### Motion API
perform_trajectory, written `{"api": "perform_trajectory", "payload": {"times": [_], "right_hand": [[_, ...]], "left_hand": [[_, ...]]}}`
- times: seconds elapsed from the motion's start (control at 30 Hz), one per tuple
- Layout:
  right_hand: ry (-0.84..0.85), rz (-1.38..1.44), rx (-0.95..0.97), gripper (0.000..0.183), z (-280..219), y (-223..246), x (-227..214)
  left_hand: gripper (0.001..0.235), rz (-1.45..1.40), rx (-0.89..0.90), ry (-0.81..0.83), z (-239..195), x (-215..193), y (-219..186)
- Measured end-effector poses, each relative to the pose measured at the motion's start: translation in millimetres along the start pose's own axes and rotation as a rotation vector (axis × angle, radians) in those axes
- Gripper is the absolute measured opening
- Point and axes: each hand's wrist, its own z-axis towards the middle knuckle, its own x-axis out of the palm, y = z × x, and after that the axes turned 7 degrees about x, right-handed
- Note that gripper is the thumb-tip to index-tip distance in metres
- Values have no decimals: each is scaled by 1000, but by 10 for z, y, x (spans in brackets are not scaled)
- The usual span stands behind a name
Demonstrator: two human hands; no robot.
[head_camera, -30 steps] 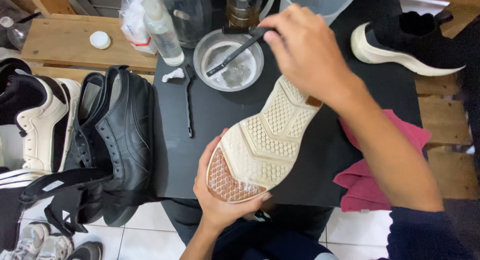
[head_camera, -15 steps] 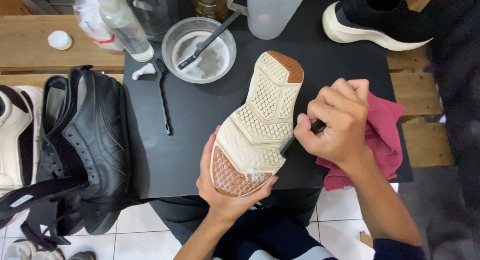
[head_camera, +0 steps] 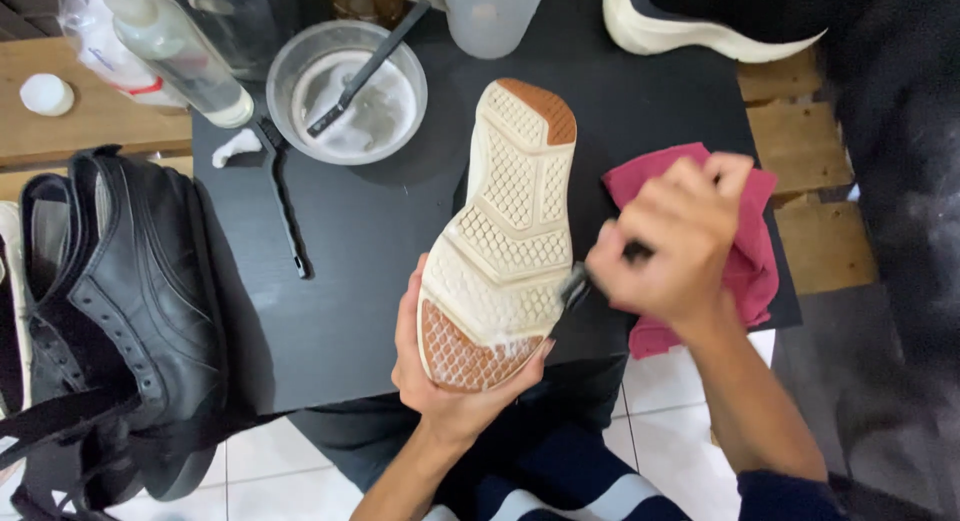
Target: The person scrubs the sole of a white sneaker using a small black brush. They hold the shoe in their left hand and apply cleaning solution from a nearby bowl to the brush, working on the textured bottom of the shoe.
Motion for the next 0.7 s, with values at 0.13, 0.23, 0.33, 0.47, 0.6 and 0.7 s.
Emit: {"api": "perform_trajectory", "payload": {"times": [0.13, 0.23, 0.33, 0.47, 0.6, 0.7], "right_hand": [[12, 109, -42, 27, -22, 114, 33], [-5, 58, 28, 30, -40, -10, 74], [17, 87, -52, 25, 44, 114, 29], [22, 101, -44, 24, 58, 32, 74], [18, 184, -159, 18, 109, 183, 65], [1, 176, -25, 28, 48, -134, 196]], "left_hand": [[118, -70, 17, -39, -15, -19, 30], [119, -25, 6, -14, -44, -60, 13], [123, -25, -73, -6, -32, -18, 33], [120, -100, -23, -27, -20, -41, 3], [117, -58, 21, -28, -2, -44, 43], [120, -62, -38, 21, 15, -94, 10]]}}
